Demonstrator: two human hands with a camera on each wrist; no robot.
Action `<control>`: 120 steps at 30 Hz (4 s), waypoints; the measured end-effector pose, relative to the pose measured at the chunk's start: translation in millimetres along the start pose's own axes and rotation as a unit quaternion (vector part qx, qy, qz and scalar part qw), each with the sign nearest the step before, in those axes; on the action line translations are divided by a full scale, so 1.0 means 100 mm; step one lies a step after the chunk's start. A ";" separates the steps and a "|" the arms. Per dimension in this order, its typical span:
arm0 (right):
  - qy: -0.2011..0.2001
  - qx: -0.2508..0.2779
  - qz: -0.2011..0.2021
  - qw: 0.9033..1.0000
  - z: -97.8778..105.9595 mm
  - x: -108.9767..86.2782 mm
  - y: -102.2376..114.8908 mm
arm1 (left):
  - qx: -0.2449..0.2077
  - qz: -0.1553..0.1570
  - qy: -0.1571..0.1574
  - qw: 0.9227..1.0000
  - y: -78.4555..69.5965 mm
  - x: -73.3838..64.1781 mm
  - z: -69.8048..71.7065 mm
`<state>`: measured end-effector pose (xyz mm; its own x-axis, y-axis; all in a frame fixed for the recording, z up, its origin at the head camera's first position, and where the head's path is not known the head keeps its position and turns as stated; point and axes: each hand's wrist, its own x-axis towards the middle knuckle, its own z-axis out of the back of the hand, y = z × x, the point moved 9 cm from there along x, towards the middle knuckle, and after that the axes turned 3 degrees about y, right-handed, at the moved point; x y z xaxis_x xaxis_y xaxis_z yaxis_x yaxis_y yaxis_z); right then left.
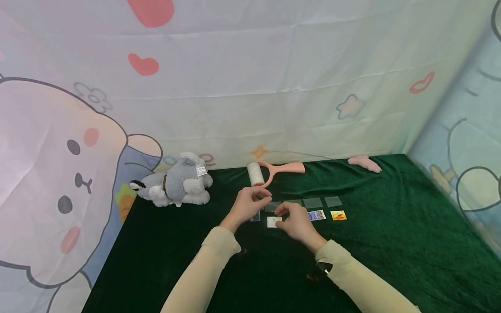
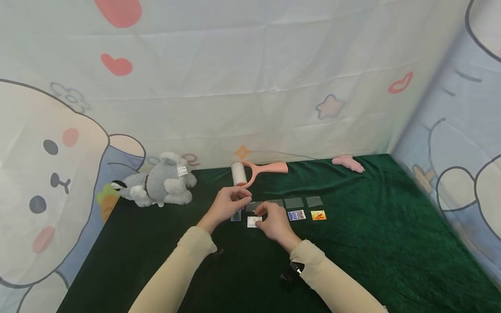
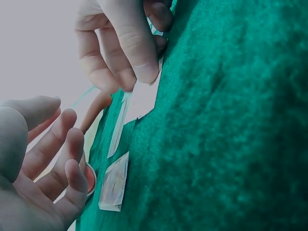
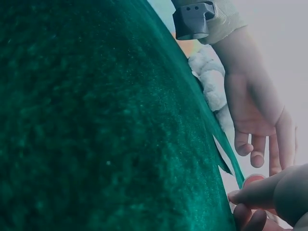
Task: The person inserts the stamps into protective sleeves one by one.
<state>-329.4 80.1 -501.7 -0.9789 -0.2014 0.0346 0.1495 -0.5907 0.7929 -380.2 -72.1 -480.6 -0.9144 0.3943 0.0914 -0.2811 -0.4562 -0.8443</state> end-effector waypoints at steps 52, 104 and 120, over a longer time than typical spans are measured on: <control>0.062 0.042 0.020 0.997 0.26 -0.08 0.13 | 0.096 0.061 0.034 0.993 0.08 0.19 -0.16; 0.067 0.056 0.065 0.994 0.45 -0.05 0.14 | -0.045 0.058 0.042 0.996 0.07 -0.05 0.11; 0.068 0.052 0.083 0.993 0.50 -0.02 0.15 | -0.107 0.042 0.073 0.991 0.03 -0.09 0.04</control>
<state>-332.2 110.8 -459.5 -0.9135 -0.3961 0.0928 0.2845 -0.4589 0.8417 -373.8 -80.7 -481.7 -0.8754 0.4811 -0.0474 -0.1241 -0.3185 -0.9398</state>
